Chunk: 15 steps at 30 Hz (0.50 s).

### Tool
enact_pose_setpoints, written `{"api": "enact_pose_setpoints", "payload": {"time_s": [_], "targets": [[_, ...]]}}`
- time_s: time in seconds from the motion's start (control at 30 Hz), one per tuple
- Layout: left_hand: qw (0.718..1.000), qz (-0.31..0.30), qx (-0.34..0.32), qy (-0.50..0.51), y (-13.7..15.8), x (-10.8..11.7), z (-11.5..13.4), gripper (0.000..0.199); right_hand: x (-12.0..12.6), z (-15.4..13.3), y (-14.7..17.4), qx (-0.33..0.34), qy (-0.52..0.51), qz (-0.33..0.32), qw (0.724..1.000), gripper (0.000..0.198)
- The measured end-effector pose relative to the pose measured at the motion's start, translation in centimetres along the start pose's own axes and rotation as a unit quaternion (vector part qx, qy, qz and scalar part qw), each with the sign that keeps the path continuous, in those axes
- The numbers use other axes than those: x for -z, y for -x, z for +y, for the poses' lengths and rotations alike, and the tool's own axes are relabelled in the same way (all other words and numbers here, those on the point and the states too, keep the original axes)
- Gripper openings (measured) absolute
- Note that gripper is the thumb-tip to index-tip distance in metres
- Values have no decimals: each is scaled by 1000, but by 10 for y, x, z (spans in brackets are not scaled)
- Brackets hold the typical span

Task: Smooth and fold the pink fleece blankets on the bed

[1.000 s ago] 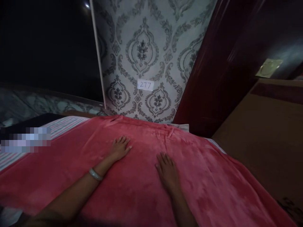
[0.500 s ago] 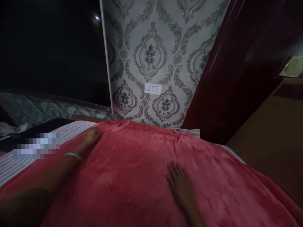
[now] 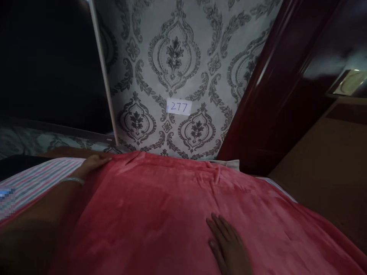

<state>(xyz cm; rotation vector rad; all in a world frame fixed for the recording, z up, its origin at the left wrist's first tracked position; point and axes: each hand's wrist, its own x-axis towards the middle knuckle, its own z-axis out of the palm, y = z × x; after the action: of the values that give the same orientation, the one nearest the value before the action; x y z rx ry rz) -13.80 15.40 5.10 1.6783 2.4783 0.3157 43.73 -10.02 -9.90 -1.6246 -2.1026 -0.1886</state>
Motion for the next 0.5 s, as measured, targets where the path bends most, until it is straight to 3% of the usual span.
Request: {"api": "enact_pose_setpoints", "payload": {"time_s": [0.13, 0.3, 0.5], "targets": [[999, 32, -24, -8, 3, -2, 9, 49, 2, 4, 2, 10, 2, 5, 1000, 50], [990, 123, 65, -19, 13, 12, -28, 69, 9, 5, 3, 3, -6, -32, 999, 53], [994, 95, 52, -25, 2, -1, -57, 63, 11, 4, 4, 5, 5, -37, 999, 53]]}}
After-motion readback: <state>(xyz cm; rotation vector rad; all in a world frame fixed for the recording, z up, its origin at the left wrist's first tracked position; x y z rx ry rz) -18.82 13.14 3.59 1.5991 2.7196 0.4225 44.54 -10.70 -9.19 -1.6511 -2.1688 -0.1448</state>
